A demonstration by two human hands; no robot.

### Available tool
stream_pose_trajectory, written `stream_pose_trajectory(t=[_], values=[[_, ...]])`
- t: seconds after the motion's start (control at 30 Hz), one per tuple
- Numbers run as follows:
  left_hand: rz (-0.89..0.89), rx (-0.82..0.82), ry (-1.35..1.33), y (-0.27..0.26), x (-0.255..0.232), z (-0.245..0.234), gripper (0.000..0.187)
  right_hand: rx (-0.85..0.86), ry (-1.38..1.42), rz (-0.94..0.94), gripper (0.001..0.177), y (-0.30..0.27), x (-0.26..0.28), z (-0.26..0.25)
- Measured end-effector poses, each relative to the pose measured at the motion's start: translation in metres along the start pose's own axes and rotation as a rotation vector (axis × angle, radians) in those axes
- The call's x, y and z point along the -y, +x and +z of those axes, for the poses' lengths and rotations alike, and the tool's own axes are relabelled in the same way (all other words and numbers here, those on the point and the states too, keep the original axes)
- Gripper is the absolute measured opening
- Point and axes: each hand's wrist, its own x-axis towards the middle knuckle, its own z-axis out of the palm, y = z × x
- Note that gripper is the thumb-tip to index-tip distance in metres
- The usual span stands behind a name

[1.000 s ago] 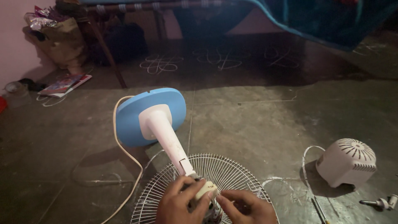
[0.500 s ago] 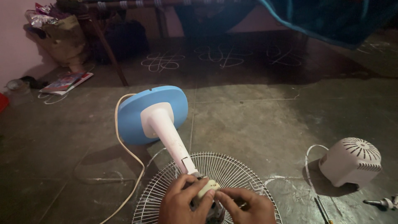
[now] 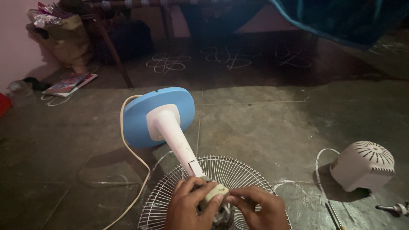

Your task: The person works on the motor housing of a disassembled electric fan, using a screwdriver to adjust internal components. The fan blades and rear cage are removed and placed nearby.

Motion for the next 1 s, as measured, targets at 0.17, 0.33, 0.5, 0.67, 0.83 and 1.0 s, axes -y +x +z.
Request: stream_pose_trajectory(t=[0.17,0.33,0.5,0.67,0.83,1.0], values=[[0.033,0.006,0.019,0.002,-0.002,-0.002,0.04,-0.024,-0.019,-0.069,0.02,0.0,-0.006,0.002],[0.027,0.066,0.039,0.002,-0.006,-0.007,0.039,-0.063,-0.026,0.062,0.021,-0.003,-0.007,0.007],[0.017,0.069,0.052,0.002,-0.007,-0.006,0.041,-0.057,0.001,0.23,0.02,-0.008,-0.007,0.014],[0.11,-0.031,0.073,0.0,-0.004,-0.002,0.041,-0.133,0.137,0.411,0.019,-0.012,-0.007,0.027],[0.135,-0.059,0.062,0.0,-0.002,0.0,0.041,-0.182,0.043,0.355,0.022,-0.014,-0.001,0.028],[0.086,0.023,0.083,0.001,-0.002,-0.003,0.041,-0.228,-0.065,0.33,0.022,-0.016,0.007,0.03]])
